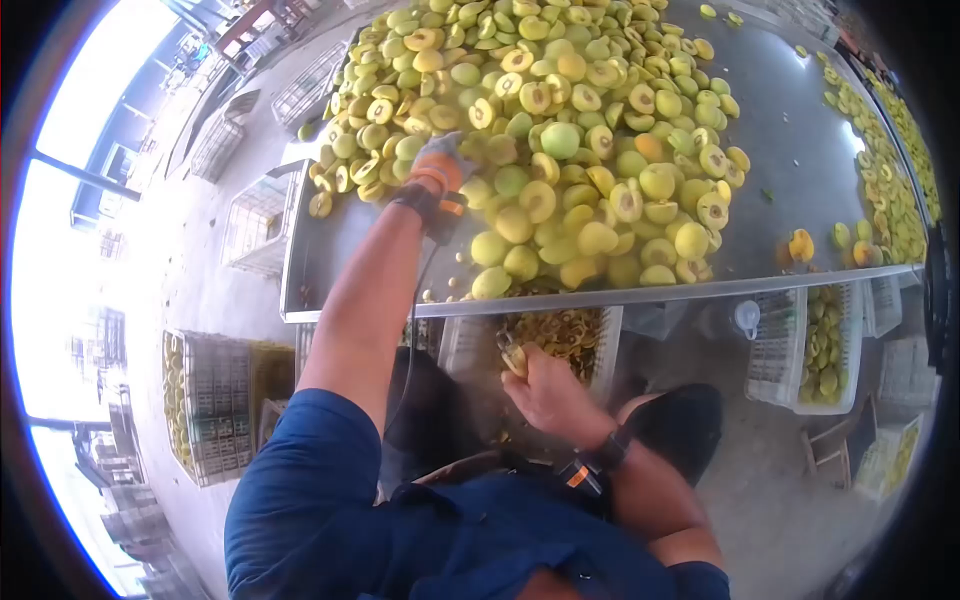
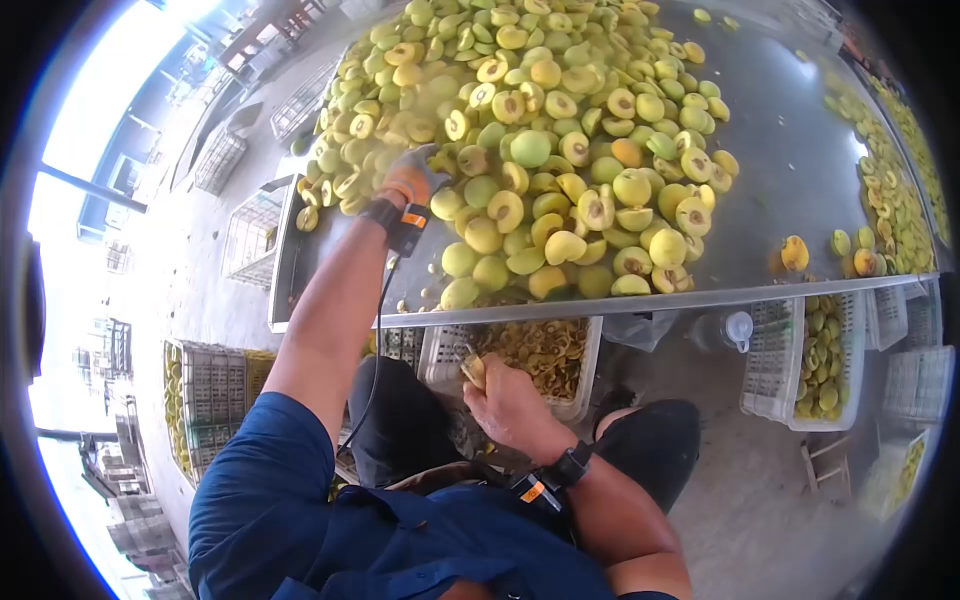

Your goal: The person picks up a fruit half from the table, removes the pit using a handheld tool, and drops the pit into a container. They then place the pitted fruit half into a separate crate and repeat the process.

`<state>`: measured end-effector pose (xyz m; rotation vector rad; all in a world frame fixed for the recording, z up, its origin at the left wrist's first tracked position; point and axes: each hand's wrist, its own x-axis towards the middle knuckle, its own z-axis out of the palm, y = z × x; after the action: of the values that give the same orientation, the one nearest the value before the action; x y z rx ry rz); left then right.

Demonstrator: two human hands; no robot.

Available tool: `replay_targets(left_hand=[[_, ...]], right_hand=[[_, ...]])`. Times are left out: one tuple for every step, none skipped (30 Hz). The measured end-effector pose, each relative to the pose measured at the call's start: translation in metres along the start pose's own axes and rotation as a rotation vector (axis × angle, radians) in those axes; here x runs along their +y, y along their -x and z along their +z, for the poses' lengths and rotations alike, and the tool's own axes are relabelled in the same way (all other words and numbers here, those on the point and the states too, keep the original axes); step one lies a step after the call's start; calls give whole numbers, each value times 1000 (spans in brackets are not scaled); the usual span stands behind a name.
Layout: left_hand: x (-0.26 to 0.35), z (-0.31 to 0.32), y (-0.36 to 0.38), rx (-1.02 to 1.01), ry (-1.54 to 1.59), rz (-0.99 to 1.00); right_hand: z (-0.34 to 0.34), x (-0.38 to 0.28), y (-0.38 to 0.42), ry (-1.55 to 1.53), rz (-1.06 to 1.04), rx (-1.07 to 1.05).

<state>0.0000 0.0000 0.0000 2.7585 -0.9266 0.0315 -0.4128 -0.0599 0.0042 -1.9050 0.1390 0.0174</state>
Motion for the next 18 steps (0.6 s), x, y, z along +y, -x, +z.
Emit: replay_targets(left_hand=[[6,-8,8,-58,50,-49],[5,-10,15,-120,96,-99],[-14,-27,3,-111,120,-140],[-33,-6,13,-136,223,-200],[-44,7,24,-159,320,-261],[-45,11,45,-72,221,-144],[-40,4,69,-68,416,-211],[-26,-9,92,-65,614,-276],[-10,-22,116,-62,812,-342],[6,-33,139,-56,836,-313],[26,-44,161,-53,862,-282],[44,-51,182,-49,892,-253],[60,-55,199,-56,921,-256],[75,-58,215,-62,949,-257],[89,-62,229,-64,977,-257],[102,-69,240,-78,964,-275],[102,-61,248,-27,891,-195],[97,-48,254,24,816,-117]], right_hand=[[-1,-3,3,-12,12,9],[-1,-7,6,-26,25,16],[1,-7,-14,-93,-1,29],[-4,-9,-10,-107,42,20],[-6,-11,-8,-125,81,10],[-8,-14,-8,-109,68,32],[-7,-17,-9,-99,52,52],[-7,-19,-11,-88,38,75],[-5,-18,-14,-95,21,97],[-3,-16,-16,-102,8,119],[-3,-15,-17,-106,-2,143],[-4,-17,-19,-130,85,115],[-3,-17,-21,-113,48,148],[-1,-16,-21,-95,11,180],[1,-14,-21,-76,-32,213],[2,-12,-21,-69,-26,215],[1,-14,-20,-64,-19,206],[0,-15,-19,-59,-12,198]])
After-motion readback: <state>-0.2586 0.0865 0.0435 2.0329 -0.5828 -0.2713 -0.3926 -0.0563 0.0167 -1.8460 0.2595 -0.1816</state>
